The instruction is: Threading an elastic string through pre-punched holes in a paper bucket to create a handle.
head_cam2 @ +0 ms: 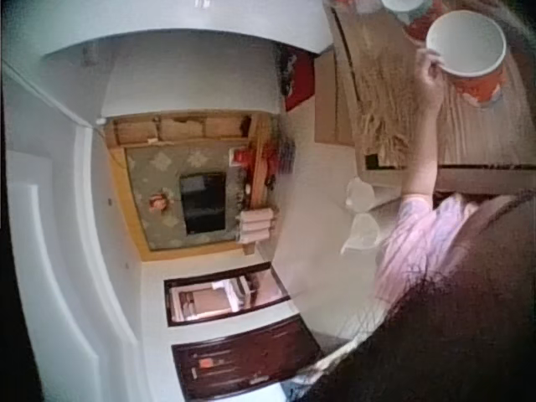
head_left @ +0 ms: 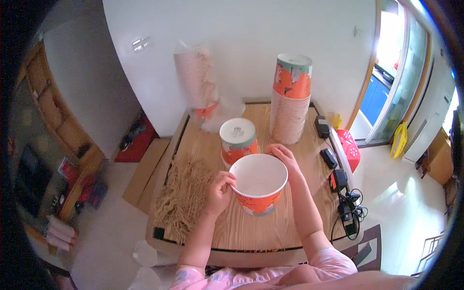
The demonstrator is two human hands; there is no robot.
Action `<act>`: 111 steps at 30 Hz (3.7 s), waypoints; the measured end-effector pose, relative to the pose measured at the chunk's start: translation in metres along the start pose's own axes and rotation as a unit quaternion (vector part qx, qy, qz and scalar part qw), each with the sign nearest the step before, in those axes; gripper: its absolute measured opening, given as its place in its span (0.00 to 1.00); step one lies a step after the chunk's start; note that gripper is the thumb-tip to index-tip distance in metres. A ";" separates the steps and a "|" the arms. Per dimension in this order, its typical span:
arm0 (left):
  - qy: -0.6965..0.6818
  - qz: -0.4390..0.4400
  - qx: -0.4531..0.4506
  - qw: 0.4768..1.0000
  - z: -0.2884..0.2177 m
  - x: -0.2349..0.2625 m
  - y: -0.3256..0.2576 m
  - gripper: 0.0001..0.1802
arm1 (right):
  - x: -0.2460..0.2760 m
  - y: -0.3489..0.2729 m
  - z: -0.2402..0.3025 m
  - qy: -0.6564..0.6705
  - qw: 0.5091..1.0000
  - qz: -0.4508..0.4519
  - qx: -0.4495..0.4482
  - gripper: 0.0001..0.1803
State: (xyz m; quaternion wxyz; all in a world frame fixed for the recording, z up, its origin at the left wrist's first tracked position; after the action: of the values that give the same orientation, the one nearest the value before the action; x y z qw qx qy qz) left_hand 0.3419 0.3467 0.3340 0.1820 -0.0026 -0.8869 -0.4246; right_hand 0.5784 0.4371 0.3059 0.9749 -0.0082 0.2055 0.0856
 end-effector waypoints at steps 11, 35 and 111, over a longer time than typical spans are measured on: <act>0.126 -0.027 -0.049 0.991 -0.066 0.005 -0.107 0.12 | -0.037 -0.124 -0.002 -0.014 0.999 0.006 0.040 0.10; 0.098 -0.107 0.068 0.987 -0.068 0.003 -0.144 0.18 | -0.035 -0.190 -0.031 -0.157 0.968 -0.158 0.118 0.11; -0.034 0.283 0.261 0.922 -0.132 -0.010 -0.214 0.07 | -0.083 -0.298 -0.083 0.119 0.985 0.085 -0.097 0.13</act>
State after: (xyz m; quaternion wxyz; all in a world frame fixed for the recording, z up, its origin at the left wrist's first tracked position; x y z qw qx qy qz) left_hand 0.3592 0.1117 0.2453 0.2586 -0.2200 -0.9343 -0.1086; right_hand 0.5215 0.1256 0.2577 0.9272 -0.0954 0.3110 0.1856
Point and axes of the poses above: each hand's wrist, its own y-axis towards the middle knuckle, its own x-axis out of the back of the hand, z = x × y, the point moved 1 cm from there along y, towards the middle knuckle, and after that the axes turned 6 degrees about -x, right-handed, at the moved point
